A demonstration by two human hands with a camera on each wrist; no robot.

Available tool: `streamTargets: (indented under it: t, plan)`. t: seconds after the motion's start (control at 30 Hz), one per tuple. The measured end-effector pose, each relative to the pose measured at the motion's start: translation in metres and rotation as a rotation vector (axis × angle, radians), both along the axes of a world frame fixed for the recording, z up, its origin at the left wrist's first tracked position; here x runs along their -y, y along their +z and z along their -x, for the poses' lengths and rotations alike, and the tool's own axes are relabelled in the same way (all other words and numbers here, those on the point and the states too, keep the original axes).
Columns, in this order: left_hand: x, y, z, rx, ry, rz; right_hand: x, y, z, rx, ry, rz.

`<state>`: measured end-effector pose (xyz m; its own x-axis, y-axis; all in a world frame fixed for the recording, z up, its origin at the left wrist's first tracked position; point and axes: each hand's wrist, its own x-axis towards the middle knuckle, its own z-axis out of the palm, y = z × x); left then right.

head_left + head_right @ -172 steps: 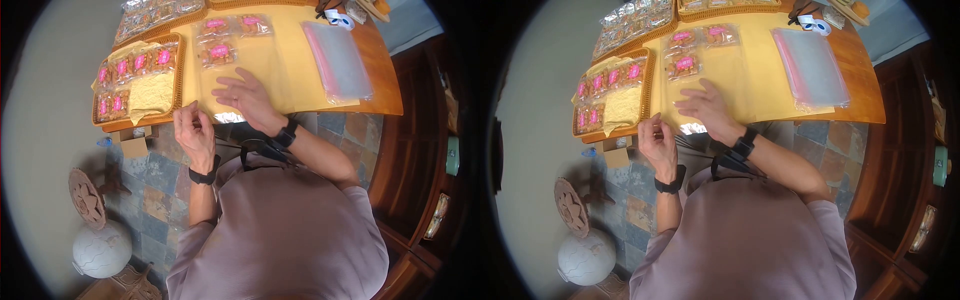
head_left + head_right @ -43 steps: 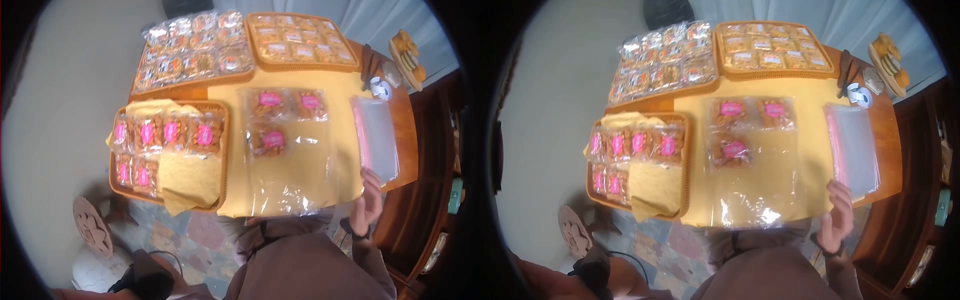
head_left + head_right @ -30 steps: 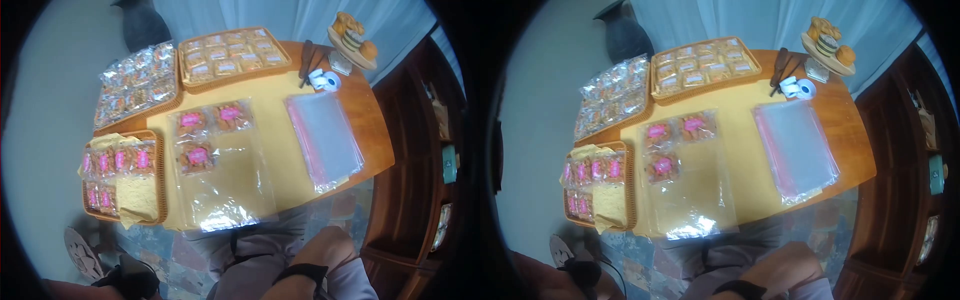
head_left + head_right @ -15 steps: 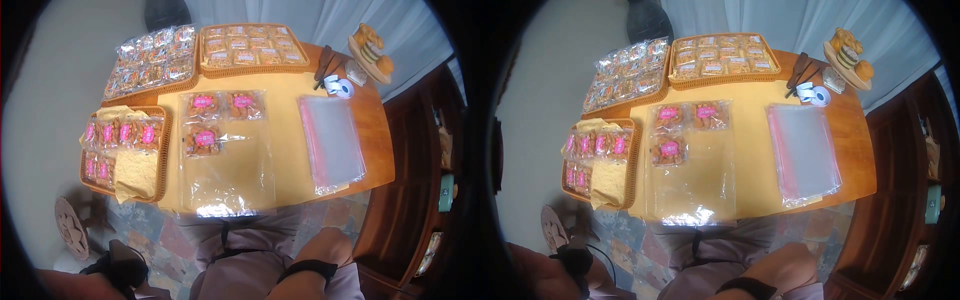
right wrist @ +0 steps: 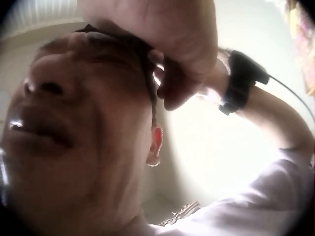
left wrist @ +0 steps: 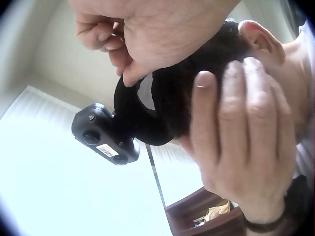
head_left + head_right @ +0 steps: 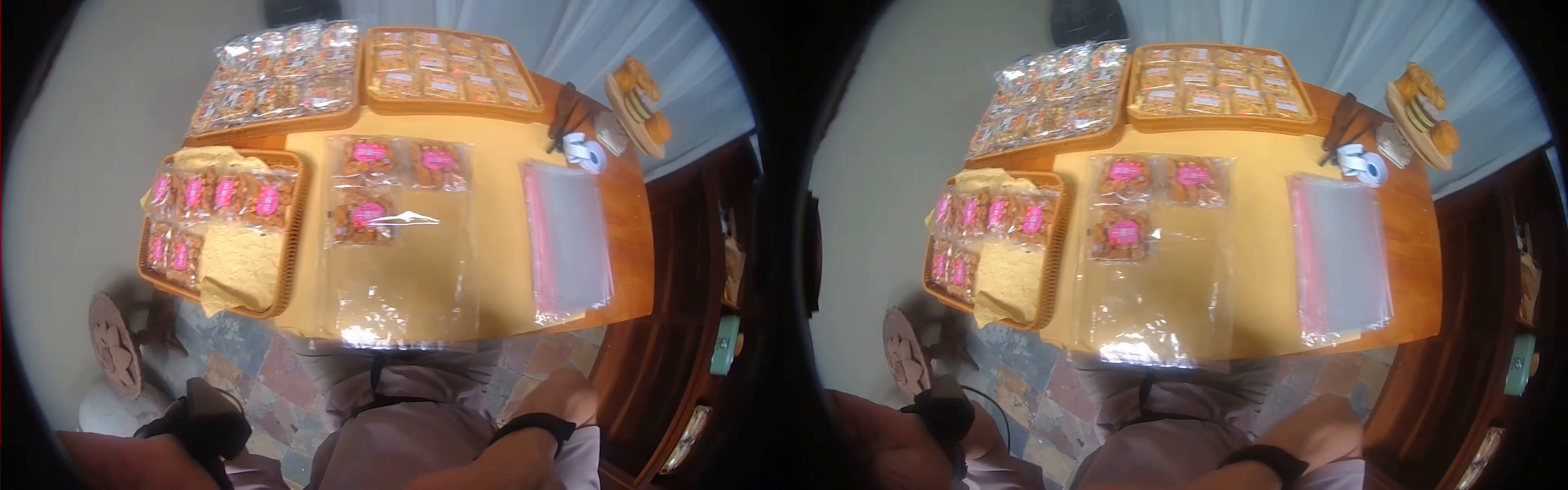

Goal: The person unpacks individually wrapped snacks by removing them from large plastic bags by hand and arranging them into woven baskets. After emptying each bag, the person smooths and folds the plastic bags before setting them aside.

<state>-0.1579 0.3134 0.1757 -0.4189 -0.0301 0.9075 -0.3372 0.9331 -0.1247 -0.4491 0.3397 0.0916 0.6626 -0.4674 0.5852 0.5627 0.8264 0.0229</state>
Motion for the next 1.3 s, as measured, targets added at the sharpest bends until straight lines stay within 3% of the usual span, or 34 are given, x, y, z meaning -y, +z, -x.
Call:
streamTargets:
  t: [0.07, 0.1, 0.17, 0.23, 0.3, 0.67, 0.9, 1.23, 1.27, 1.3]
  plan:
    - [-0.003, 0.006, -0.010, 0.019, 0.027, 0.004, 0.022, -0.010, 0.019, -0.155, 0.058, 0.270]
    - [-0.004, 0.009, -0.013, 0.026, 0.039, 0.011, 0.010, -0.010, 0.022, -0.138, 0.071, 0.270]
    - [-0.004, 0.014, -0.021, 0.040, 0.052, 0.021, -0.030, -0.008, 0.030, -0.200, -0.198, 0.226]
    - [-0.004, 0.017, -0.025, 0.048, 0.052, 0.026, -0.010, -0.012, 0.027, -0.045, -0.150, 0.319]
    - [-0.003, 0.019, -0.026, 0.053, 0.054, 0.019, -0.002, 0.001, 0.027, -0.119, -0.519, 0.515]
    - [-0.028, 0.015, -0.044, -0.011, 0.196, 0.162, 0.036, -0.022, 0.021, -0.278, -0.701, 0.396]
    - [-0.036, 0.004, -0.045, -0.093, 0.208, 0.258, 0.041, -0.035, 0.029, -0.448, -0.912, 0.322]
    - [-0.065, -0.045, -0.004, -0.364, 0.265, 0.350, 0.032, -0.033, 0.104, -0.840, -1.199, 0.294]
    - [-0.067, -0.050, 0.002, -0.395, 0.260, 0.338, 0.046, -0.042, 0.108, -0.798, -0.903, 0.171]
    - [-0.072, -0.056, 0.009, -0.427, 0.265, 0.319, 0.055, -0.046, 0.101, -0.741, -0.783, 0.095]
